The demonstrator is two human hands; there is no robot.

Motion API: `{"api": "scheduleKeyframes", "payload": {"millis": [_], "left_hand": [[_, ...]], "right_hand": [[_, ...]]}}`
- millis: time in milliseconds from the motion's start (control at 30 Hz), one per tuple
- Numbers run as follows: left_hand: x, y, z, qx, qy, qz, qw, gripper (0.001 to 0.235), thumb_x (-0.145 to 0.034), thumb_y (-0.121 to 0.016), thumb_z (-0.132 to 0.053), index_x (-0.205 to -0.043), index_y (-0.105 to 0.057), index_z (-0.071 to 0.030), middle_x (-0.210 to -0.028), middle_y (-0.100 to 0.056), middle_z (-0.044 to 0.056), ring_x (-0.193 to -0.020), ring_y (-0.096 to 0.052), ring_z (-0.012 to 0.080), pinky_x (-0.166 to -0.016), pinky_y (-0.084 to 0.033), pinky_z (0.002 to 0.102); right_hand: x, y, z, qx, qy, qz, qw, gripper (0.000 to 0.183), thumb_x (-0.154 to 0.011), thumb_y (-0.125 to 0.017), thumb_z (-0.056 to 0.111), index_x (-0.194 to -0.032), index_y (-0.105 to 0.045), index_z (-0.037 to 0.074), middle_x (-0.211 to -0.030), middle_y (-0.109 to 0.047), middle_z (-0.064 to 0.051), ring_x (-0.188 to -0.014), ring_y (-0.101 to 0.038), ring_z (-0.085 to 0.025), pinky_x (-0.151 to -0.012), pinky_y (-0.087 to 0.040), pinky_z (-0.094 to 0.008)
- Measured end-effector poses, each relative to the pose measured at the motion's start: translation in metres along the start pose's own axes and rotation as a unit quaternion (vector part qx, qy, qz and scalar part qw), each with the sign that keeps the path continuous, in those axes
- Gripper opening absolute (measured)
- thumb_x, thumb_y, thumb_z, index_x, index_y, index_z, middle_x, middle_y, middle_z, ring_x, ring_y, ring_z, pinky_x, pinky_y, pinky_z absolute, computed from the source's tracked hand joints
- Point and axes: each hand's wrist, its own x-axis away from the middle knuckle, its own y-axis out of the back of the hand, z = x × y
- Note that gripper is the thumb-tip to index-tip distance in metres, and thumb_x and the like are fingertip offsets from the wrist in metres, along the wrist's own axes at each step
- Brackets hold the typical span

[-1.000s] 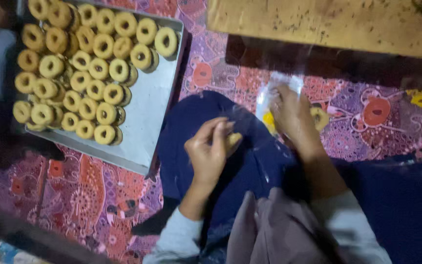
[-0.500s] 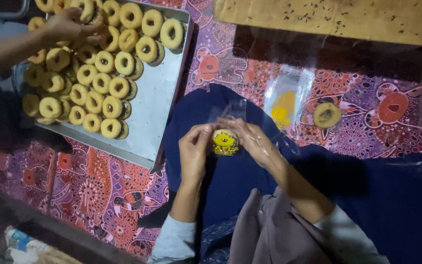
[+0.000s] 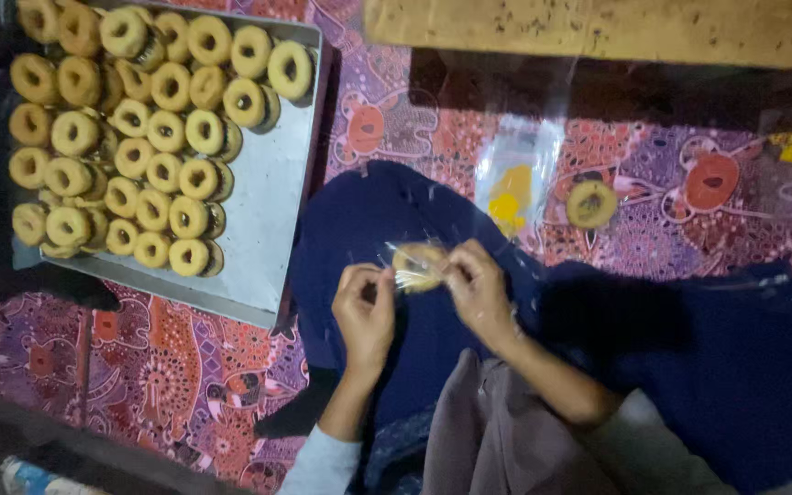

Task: The person sits on the floor and repeatedly picks up doughnuts from a metal tray, places them into clear plastic bags, and sets the packaged doughnuts aside. The task involves handling doughnuts and plastic bags by hand.

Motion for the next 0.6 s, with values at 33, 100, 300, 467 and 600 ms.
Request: {"api": "scheduleKeyframes", "payload": {"millis": [33,100,300,467,600], "left_hand": [[0.008,-0.004,0.005,-0.020,0.007,0.011,1.000,0.016,-0.090,-0.074,-0.005,-0.079,-0.064,0.002,-0.085,-0.066,0.006,-0.065,-0.059,0.0142,-0.054,-0.047,0.029],[0.010,-0.025,0.010,-0.004,-0.038,0.051,0.998,0.009,-0.089,-0.072,-0.002,-0.084,-0.066,0.002,-0.089,-0.068,0.010,-0.071,-0.063,0.0155,-0.058,-0.051,0.029],[-0.047,-0.177,0.020,0.008,-0.161,0.163,0.973,0.019,-0.094,-0.063,-0.004,-0.110,-0.057,0.004,-0.103,-0.061,0.023,-0.095,-0.062,0.0425,-0.082,-0.053,0.048],[-0.078,-0.240,0.075,-0.205,-0.143,0.278,0.927,0.022,-0.083,-0.062,-0.003,-0.104,-0.058,-0.001,-0.104,-0.062,0.023,-0.088,-0.065,0.0443,-0.074,-0.052,0.054],[-0.079,-0.250,0.105,-0.269,-0.163,0.324,0.892,0.014,-0.086,-0.065,-0.010,-0.099,-0.062,-0.008,-0.105,-0.065,0.017,-0.085,-0.068,0.0417,-0.075,-0.054,0.053]], "right_hand": [[0.006,0.000,-0.020,-0.077,-0.041,-0.007,0.996,0.014,-0.097,-0.070,0.008,-0.100,-0.058,0.001,-0.096,-0.055,-0.007,-0.087,-0.059,-0.017,-0.076,-0.050,-0.031],[-0.005,0.009,-0.059,-0.228,-0.112,-0.029,0.967,0.034,-0.094,-0.067,0.009,-0.124,-0.050,0.007,-0.118,-0.056,0.002,-0.107,-0.062,-0.009,-0.084,-0.055,-0.027],[-0.067,0.113,-0.130,-0.087,-0.137,-0.218,0.962,0.026,-0.109,-0.054,0.025,-0.120,-0.062,0.003,-0.105,-0.066,-0.009,-0.088,-0.064,-0.017,-0.072,-0.053,-0.028],[-0.073,0.160,-0.127,0.292,-0.126,-0.253,0.914,0.022,-0.111,-0.055,0.016,-0.125,-0.067,0.005,-0.119,-0.066,-0.015,-0.114,-0.060,-0.030,-0.103,-0.049,-0.046],[-0.093,0.151,-0.110,0.357,0.002,-0.269,0.894,0.035,-0.100,-0.073,0.019,-0.128,-0.064,0.000,-0.135,-0.057,-0.025,-0.127,-0.048,-0.041,-0.108,-0.033,-0.054]]}}
